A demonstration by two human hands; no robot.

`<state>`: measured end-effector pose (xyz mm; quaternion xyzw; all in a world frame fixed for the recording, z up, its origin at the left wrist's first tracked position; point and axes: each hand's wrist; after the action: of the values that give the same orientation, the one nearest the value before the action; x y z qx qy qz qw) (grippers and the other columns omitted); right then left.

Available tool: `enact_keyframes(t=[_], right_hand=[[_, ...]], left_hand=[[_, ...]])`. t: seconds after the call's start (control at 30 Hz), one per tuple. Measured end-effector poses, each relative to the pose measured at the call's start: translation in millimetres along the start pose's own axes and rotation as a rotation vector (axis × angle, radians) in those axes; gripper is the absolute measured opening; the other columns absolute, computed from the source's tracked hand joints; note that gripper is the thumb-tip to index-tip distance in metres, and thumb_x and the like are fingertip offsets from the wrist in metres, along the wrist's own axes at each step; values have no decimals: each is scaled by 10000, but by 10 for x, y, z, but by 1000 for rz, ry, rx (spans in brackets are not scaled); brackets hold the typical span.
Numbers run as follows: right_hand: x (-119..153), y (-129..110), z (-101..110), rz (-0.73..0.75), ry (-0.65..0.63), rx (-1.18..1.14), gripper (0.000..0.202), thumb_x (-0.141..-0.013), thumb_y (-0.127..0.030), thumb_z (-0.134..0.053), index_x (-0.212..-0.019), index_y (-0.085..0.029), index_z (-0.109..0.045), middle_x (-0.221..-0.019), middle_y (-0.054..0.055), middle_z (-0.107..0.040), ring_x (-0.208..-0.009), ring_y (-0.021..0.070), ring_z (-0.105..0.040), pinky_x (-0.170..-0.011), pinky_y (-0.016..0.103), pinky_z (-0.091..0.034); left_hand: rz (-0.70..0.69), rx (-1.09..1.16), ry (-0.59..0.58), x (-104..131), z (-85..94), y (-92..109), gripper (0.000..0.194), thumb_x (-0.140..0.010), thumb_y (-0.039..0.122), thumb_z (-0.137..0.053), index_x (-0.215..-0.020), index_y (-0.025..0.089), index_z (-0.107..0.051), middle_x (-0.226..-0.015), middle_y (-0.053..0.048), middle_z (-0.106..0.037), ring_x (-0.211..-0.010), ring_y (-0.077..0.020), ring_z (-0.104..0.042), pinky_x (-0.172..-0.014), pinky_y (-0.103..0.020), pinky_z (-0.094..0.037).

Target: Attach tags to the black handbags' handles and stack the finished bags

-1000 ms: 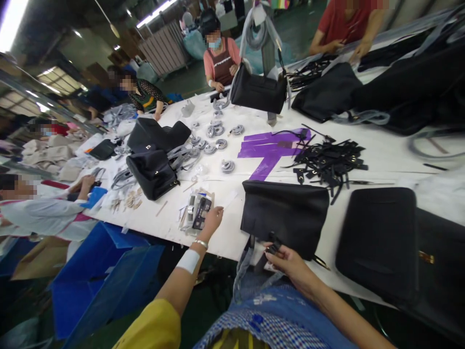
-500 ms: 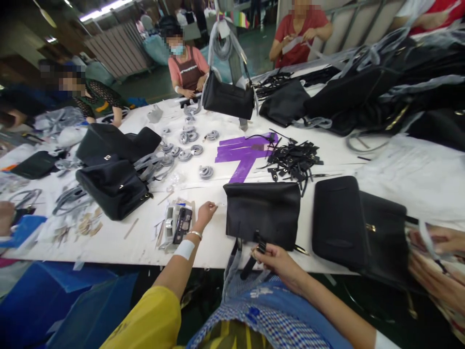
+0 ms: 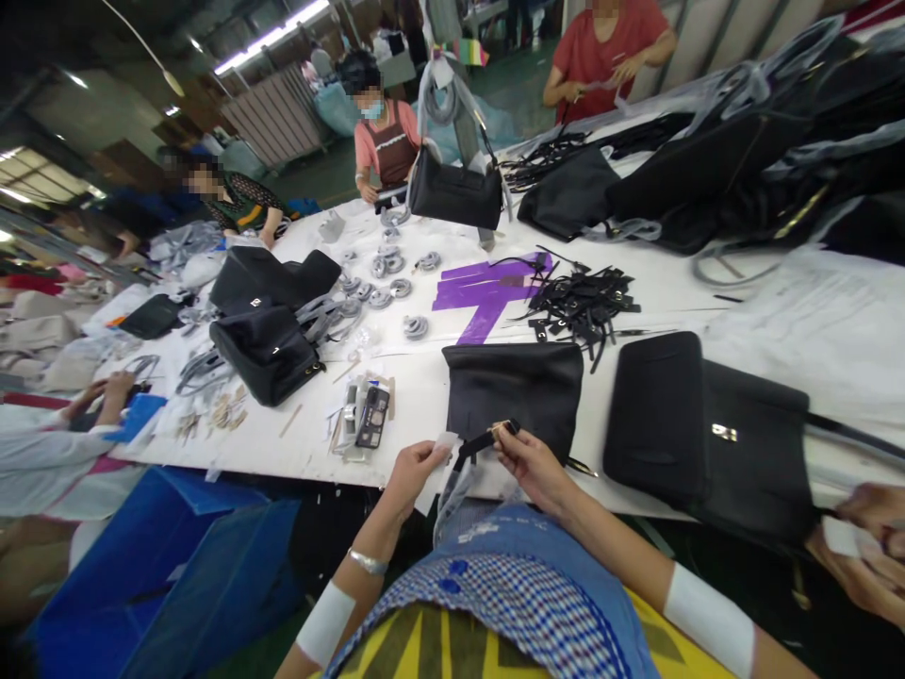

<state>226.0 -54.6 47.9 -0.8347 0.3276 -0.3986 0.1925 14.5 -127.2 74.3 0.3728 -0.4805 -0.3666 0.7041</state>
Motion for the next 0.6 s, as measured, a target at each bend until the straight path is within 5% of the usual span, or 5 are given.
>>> enact_keyframes(t=[0.23,0.6], right_hand=[[2,-36,20,21,-3,-69,240,-697,-332,-792,-899,-227,-715,-841,-14,-690,-717,80,-631,-665,148,-547],[45,-18,28,11,-23,-75,238,-687,-299,-802,-891,-201,-730,-888,3,-695,-715,77,-614,-654,132,-546]], left_hand=[[101,147,-72,251,-131,-14,313,-634,405,-764,-681,130,-622,-611,19,-605,-590,-110,-522,-595,-215,-380],[137,158,-103,342,-173,17,326,-617,391,-778,-730,128,-623,-679,-5,-642,-641,-129,-565,-648,-231,-419]])
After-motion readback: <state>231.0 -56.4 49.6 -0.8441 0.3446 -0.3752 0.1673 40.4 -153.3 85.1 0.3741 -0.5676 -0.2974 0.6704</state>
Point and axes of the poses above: each hand's wrist, its own x-axis away from the middle knuckle, its own z-axis out of the back of the hand, y = z × x
